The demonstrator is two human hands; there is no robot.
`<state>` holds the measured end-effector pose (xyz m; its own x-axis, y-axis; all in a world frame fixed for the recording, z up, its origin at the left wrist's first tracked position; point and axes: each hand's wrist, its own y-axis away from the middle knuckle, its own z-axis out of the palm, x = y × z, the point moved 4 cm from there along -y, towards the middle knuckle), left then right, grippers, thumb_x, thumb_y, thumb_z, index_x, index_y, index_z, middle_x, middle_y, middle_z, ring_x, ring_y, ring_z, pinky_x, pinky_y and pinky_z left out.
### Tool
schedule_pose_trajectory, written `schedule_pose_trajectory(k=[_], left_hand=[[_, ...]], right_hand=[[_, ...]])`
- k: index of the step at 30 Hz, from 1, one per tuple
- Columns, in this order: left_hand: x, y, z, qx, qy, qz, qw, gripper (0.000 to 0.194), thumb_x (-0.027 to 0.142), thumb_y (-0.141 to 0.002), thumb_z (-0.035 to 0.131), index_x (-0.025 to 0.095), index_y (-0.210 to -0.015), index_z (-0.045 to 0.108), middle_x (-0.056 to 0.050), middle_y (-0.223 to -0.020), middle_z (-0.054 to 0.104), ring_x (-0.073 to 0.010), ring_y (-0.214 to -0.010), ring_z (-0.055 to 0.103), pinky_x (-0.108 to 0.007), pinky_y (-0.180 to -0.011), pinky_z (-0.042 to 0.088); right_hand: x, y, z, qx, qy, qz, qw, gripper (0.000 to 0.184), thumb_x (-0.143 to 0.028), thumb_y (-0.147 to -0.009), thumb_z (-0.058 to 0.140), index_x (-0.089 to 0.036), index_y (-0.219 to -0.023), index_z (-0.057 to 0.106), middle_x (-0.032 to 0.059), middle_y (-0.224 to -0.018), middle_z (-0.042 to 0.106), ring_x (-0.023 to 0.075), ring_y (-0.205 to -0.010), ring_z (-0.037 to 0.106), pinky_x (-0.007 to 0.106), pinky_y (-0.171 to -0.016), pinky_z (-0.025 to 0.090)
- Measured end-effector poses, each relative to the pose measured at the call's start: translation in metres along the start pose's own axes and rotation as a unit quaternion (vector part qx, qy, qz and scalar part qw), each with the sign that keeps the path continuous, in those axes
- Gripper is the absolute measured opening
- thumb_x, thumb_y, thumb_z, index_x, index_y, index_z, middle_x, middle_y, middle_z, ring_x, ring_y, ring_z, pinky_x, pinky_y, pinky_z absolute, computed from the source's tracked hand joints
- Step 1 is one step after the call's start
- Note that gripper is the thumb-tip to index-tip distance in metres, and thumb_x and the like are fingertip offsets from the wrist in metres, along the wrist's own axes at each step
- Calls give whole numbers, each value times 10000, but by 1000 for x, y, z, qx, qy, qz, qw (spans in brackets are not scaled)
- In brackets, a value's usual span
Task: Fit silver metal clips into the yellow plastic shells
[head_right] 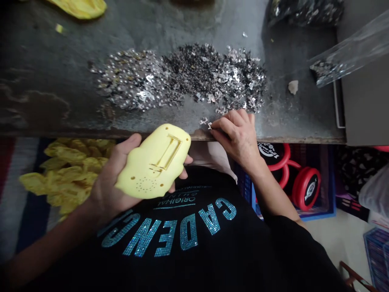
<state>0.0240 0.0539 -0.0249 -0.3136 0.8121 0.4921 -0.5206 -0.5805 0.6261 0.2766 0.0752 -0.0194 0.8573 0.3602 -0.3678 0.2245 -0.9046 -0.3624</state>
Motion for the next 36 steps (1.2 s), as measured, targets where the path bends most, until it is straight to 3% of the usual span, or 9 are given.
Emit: schedule_pose_trajectory(k=[5, 9, 18, 21, 24, 26, 31, 36], left_hand=[[-1, 0, 6, -45, 6, -8, 999, 718, 703, -1055, 672, 105, -1432, 797, -212, -1140, 898, -330, -803, 876, -332, -548, 692], [-4, 3, 8, -93, 15, -5, 996, 701, 682, -1071, 684, 143, -1515, 746, -187, -1168, 904, -322, -829, 893, -322, -572, 688], [-6, 12, 10, -104, 35, 9, 994, 529, 602, -1018, 759, 141, -1273, 802, -170, -1087, 915, -337, -794, 896, -340, -612, 687], [-5, 17, 13, -120, 28, 19, 992, 545, 554, -1049, 710, 128, -1381, 788, -164, -1105, 917, -350, -849, 901, -349, -631, 687], [-5, 19, 15, -138, 19, 37, 990, 692, 531, -1099, 653, 84, -1627, 642, -200, -1236, 903, -405, -1026, 904, -350, -622, 688], [-6, 19, 15, -135, 25, 59, 989, 735, 515, -1126, 626, 42, -1685, 562, -236, -1296, 884, -424, -1101, 892, -341, -605, 691], [-12, 15, 14, -117, 43, 90, 988, 704, 475, -1109, 657, 9, -1632, 591, -265, -1279, 877, -392, -1012, 906, -340, -581, 707], [-12, 18, 17, -115, 41, 102, 987, 623, 491, -1115, 685, 14, -1515, 662, -243, -1191, 888, -368, -1014, 907, -324, -624, 726]], right_hand=[[-35, -7, -24, 0, -124, -77, 989, 120, -399, -1146, 730, -298, -1152, 793, -5, -1035, 847, 211, -899, 740, 427, -889, 490], [-49, -14, -29, -16, -127, -99, 987, 144, -421, -1166, 695, -311, -1175, 786, -2, -1074, 850, 222, -950, 770, 440, -921, 515], [-59, -18, -27, -18, -163, -122, 979, 183, -425, -1176, 662, -292, -1156, 787, 25, -1065, 837, 225, -966, 780, 446, -919, 575], [-63, -16, -30, -11, -155, -139, 978, 141, -401, -1168, 688, -299, -1167, 786, 21, -1088, 838, 220, -989, 782, 445, -915, 583], [-68, -15, -34, 11, -135, -177, 975, 57, -313, -1149, 725, -303, -1190, 764, 9, -1109, 841, 203, -973, 782, 428, -892, 590], [-71, -13, -36, 27, -120, -207, 970, 91, -258, -1139, 734, -297, -1221, 744, 4, -1124, 839, 188, -956, 774, 409, -883, 596], [-78, -6, -41, 52, -47, -250, 966, 149, -234, -1149, 717, -255, -1297, 715, 18, -1141, 830, 185, -989, 736, 380, -866, 594], [-78, 2, -44, 54, -16, -244, 968, 181, -264, -1156, 703, -285, -1336, 705, 23, -1160, 822, 193, -1009, 726, 389, -867, 589]])
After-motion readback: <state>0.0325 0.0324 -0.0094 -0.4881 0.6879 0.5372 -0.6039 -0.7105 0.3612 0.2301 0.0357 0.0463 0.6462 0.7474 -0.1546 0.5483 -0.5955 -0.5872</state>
